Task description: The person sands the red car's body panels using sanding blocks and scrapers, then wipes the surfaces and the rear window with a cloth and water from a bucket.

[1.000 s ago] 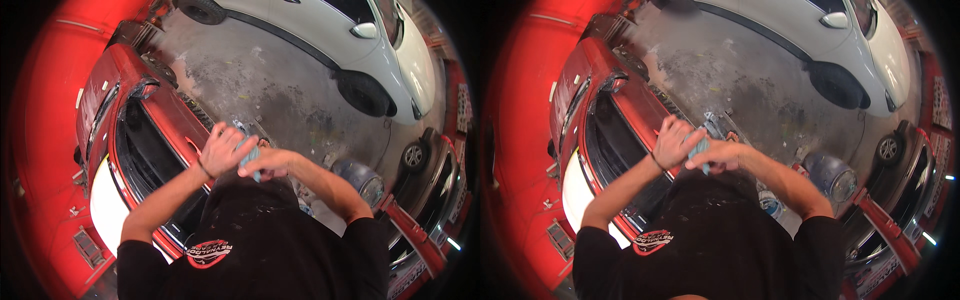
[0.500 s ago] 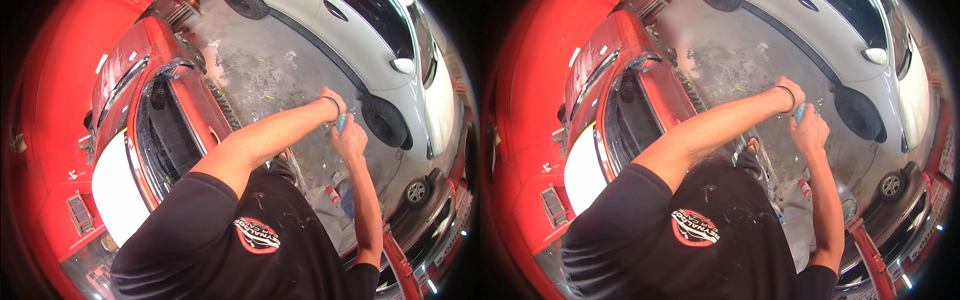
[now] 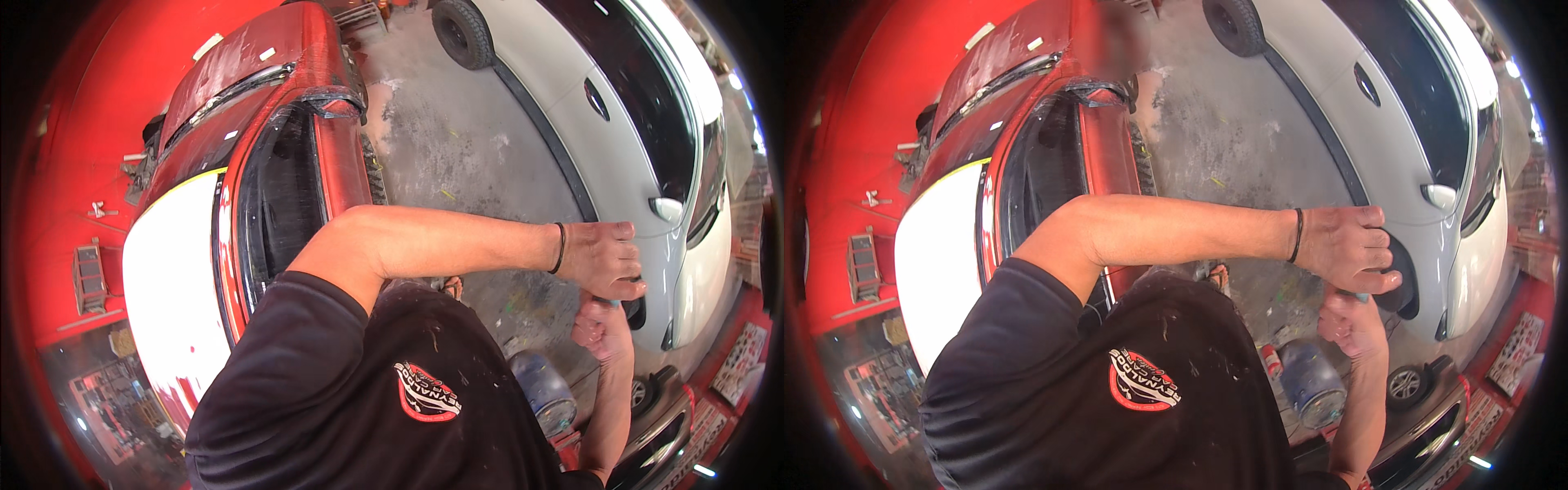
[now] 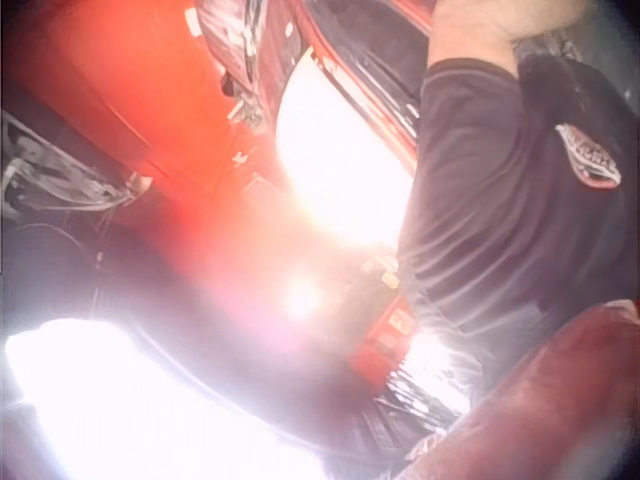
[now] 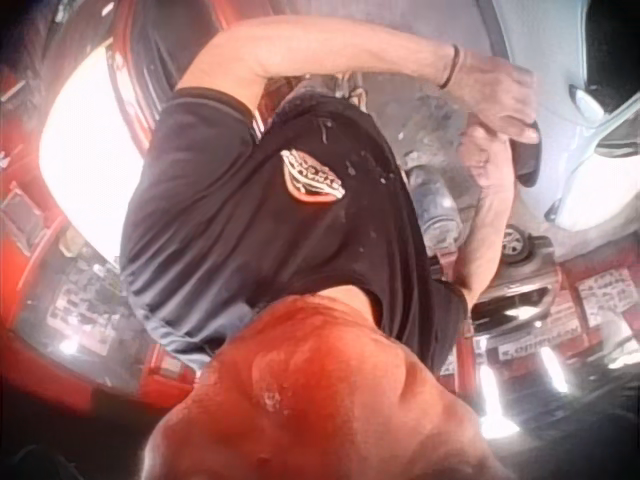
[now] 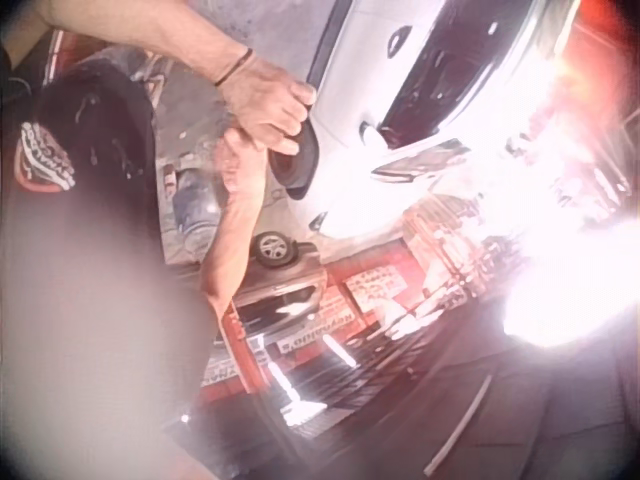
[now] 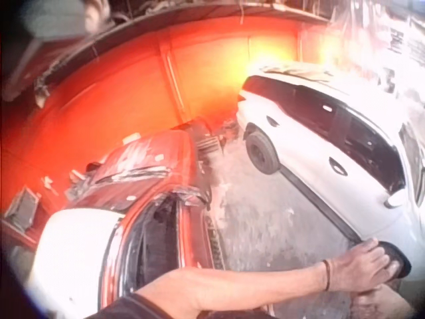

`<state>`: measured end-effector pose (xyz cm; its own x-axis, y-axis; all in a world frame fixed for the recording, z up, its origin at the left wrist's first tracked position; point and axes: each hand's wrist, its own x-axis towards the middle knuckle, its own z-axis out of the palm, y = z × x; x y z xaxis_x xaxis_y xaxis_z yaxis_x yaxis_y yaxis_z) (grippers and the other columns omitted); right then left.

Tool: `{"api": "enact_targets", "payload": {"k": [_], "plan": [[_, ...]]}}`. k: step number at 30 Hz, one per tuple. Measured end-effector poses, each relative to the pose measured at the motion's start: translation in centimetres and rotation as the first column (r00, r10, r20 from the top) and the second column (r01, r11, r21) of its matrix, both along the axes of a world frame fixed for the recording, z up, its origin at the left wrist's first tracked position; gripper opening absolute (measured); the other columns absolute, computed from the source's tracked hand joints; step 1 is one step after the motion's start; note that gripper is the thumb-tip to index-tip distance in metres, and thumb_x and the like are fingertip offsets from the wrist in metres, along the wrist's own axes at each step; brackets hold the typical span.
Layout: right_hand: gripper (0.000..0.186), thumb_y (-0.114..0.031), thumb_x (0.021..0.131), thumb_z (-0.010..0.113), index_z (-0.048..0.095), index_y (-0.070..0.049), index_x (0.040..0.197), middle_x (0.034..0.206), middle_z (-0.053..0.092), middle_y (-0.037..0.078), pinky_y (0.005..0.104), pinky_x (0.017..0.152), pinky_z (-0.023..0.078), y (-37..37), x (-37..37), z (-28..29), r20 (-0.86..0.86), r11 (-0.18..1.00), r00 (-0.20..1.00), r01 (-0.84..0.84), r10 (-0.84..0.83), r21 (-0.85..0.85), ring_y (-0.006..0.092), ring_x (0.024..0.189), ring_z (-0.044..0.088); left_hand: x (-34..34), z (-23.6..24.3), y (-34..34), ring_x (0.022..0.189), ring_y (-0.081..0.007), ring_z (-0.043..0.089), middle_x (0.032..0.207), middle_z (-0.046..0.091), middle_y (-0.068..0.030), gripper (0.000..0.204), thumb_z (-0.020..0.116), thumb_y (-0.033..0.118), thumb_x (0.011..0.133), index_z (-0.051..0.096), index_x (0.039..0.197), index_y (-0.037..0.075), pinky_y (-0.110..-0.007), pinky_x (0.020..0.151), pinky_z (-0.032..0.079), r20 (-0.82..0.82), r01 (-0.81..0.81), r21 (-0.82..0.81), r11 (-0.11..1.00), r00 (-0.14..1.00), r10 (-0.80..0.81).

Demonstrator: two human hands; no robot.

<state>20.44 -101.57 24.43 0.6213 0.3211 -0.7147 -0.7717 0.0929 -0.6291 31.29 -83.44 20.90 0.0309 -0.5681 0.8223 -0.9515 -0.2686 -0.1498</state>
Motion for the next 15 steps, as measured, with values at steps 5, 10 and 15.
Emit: {"api": "enact_targets", "payload": {"k": [5, 10, 15], "plan": [[0.017, -0.019, 0.092, 0.074, 0.061, -0.009, 0.095, 0.062, 0.052, -0.003, 0.0295, 0.045, 0.037, 3.7, 2.1, -1.5, 0.356, 0.813, 0.88, -0.056, 0.315, -0.579, 0.0089, 0.049, 0.047, 0.2, -1.4, 0.7, 0.061, -0.0193, 0.07, 0.063, 0.068, -0.0002, 0.013, 0.071, 0.028, 0.078, 0.062, 0.077, 0.02, -0.037, 0.087, 0.045, -0.078, -0.106, 0.416, 0.903, 0.985, 0.151], [0.04, -0.026, 0.091, 0.076, 0.067, 0.002, 0.118, 0.089, 0.074, 0.023, 0.0471, 0.076, 0.055, -0.7, 3.6, -7.5, 0.376, 0.391, 0.628, 0.122, 0.681, -0.912, 0.0378, 0.088, 0.074, -0.4, -1.8, -3.3, 0.089, -0.0187, 0.077, 0.094, 0.081, 0.004, 0.016, 0.075, 0.029, 0.085, 0.081, 0.099, 0.022, -0.041, 0.086, 0.047, -0.241, -0.075, 0.746, 0.662, 0.896, 0.373], [0.057, -0.033, 0.089, 0.077, 0.063, 0.005, 0.13, 0.091, 0.073, 0.03, 0.0555, 0.078, 0.054, 0.5, 1.6, -7.7, 0.26, 0.019, 0.632, 0.362, 0.73, -0.932, 0.0497, 0.094, 0.071, 0.7, -5.7, -8.2, 0.101, -0.0193, 0.075, 0.107, 0.081, 0.0006, 0.013, 0.073, 0.029, 0.09, 0.082, 0.096, 0.02, -0.043, 0.085, 0.044, -0.471, 0.034, 0.827, 0.561, 0.587, 0.659]]}}
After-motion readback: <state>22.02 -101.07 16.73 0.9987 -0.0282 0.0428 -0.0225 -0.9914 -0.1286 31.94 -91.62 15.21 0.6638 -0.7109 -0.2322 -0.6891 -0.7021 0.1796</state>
